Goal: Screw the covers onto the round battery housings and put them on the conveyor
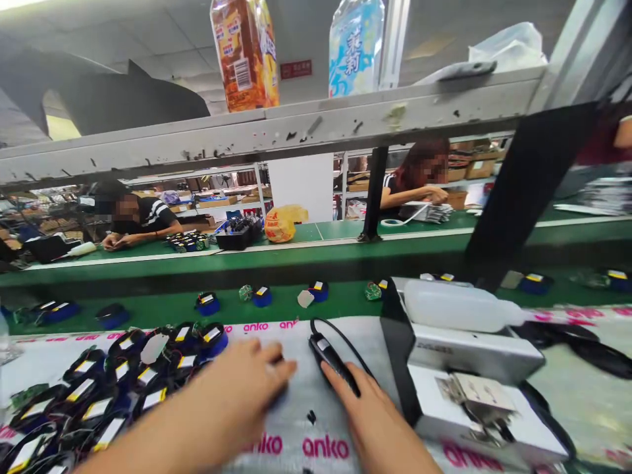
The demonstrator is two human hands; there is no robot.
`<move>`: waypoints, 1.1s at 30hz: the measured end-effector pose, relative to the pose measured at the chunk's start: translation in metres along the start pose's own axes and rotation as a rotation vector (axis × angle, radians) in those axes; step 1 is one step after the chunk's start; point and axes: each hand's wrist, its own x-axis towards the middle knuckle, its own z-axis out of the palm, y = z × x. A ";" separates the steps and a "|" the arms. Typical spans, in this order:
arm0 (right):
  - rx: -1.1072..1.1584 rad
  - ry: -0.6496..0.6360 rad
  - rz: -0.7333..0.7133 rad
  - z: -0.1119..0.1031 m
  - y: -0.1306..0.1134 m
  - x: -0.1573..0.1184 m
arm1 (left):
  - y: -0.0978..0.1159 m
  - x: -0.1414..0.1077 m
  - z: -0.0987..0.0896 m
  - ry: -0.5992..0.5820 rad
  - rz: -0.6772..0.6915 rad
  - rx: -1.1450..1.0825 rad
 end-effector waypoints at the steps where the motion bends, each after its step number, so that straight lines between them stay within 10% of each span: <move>1: 0.009 0.000 0.018 0.000 -0.001 -0.002 | 0.021 -0.014 0.027 -0.108 0.043 0.013; 6: 0.026 0.029 0.151 0.002 -0.010 -0.005 | 0.063 -0.047 0.105 -0.204 -0.049 0.028; 13: 0.154 0.054 0.060 -0.055 -0.048 0.004 | 0.005 0.011 0.039 -0.140 -0.151 -0.111; 21: 0.294 -0.170 -0.304 -0.070 -0.089 0.019 | -0.019 0.055 0.061 -0.204 -0.231 -0.056; 28: 0.635 -0.084 0.044 -0.074 -0.070 0.025 | -0.016 0.030 0.050 0.035 -0.280 -0.517; 33: 0.981 -0.152 0.304 -0.064 -0.051 0.025 | 0.004 0.005 0.075 0.130 -0.379 -1.084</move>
